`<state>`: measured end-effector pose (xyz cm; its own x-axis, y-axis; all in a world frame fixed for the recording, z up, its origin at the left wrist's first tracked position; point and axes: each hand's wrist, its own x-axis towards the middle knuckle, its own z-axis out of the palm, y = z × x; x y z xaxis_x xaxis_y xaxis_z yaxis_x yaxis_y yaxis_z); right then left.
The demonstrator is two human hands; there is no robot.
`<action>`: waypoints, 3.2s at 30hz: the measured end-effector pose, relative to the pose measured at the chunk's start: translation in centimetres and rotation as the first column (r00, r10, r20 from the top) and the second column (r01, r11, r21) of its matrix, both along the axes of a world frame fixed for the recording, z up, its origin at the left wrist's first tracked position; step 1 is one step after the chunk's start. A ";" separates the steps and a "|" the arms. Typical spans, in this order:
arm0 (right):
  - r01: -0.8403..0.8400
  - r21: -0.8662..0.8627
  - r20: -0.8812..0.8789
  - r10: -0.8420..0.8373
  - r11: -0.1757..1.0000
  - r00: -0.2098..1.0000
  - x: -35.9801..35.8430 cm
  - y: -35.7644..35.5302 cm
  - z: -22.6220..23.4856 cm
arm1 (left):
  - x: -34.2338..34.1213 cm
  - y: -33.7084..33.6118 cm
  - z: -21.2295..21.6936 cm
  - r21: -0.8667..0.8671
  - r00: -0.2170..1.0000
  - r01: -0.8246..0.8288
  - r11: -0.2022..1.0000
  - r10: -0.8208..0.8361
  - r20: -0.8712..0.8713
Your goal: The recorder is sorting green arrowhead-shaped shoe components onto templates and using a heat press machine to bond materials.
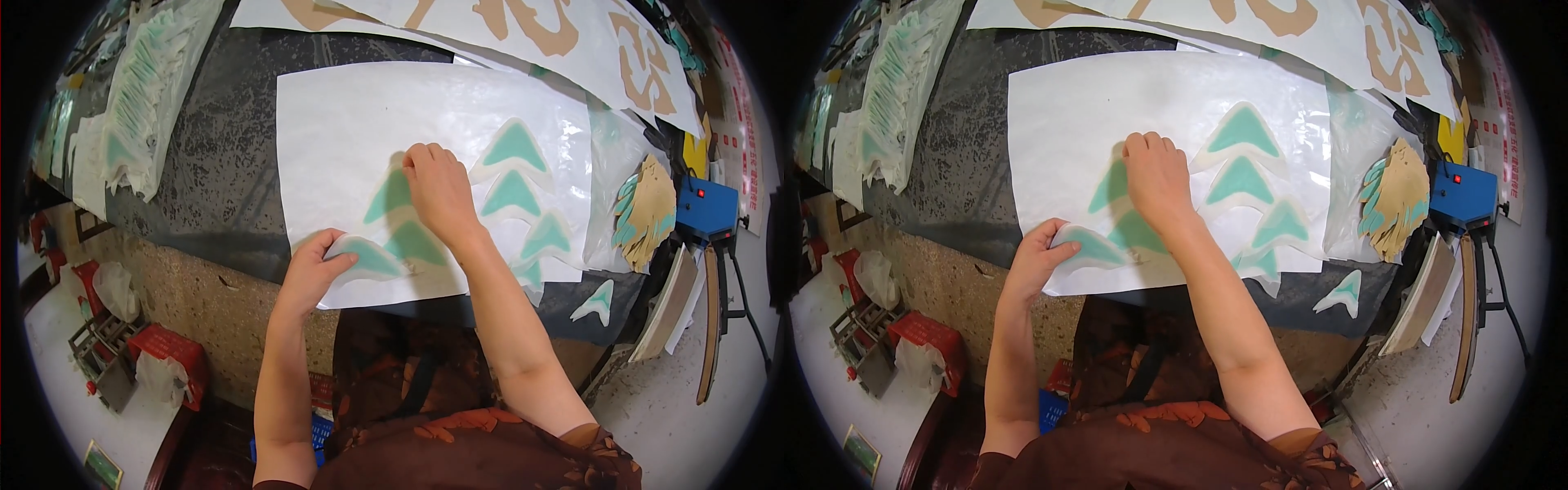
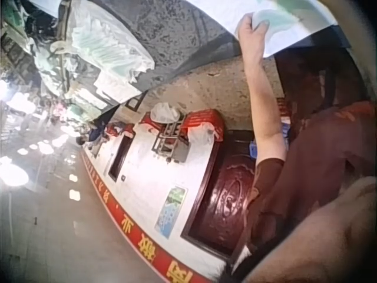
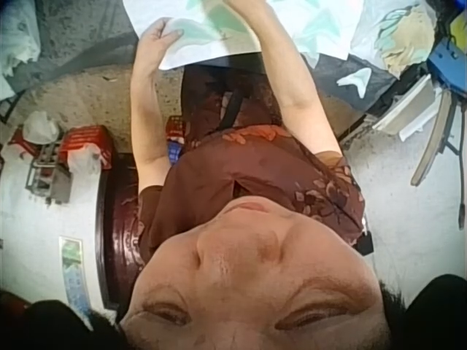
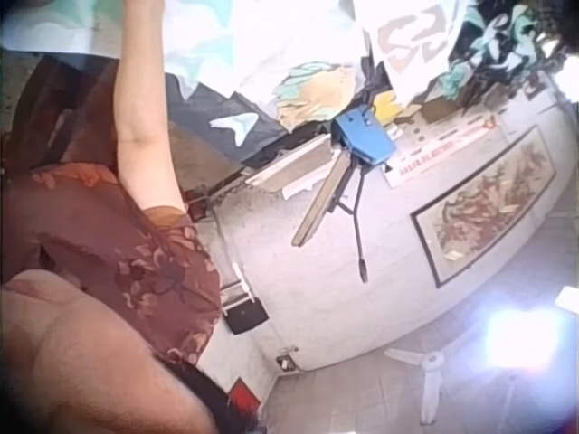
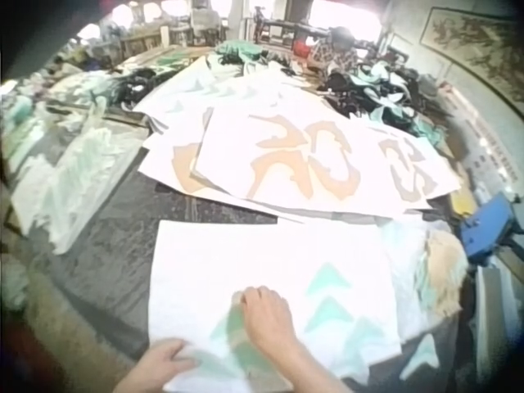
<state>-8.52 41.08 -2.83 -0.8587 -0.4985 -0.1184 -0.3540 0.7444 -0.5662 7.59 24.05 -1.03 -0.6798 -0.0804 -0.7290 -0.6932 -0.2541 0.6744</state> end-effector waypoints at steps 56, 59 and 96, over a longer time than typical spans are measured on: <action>0.688 -0.356 0.629 -0.381 0.633 0.677 12.7 5.9 2.9 | 6.0 -3.4 6.7 -0.007 0.983 0.184 0.983 -0.184 0.027; 0.404 -0.275 0.152 -0.375 0.873 0.914 8.8 4.5 1.7 | 4.2 -2.7 6.1 0.098 0.969 0.247 0.964 -0.244 -0.043; 0.456 -0.469 0.645 -0.060 0.756 0.762 7.1 11.7 8.1 | -1.5 -1.2 3.7 0.035 0.918 0.381 0.924 -0.383 0.103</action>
<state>-1.42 52.79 5.31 -0.8274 -0.4026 -0.3915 0.3301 0.2153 -0.9191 6.08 22.87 2.62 -0.5760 0.1805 -0.7973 -0.8063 0.0353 0.5905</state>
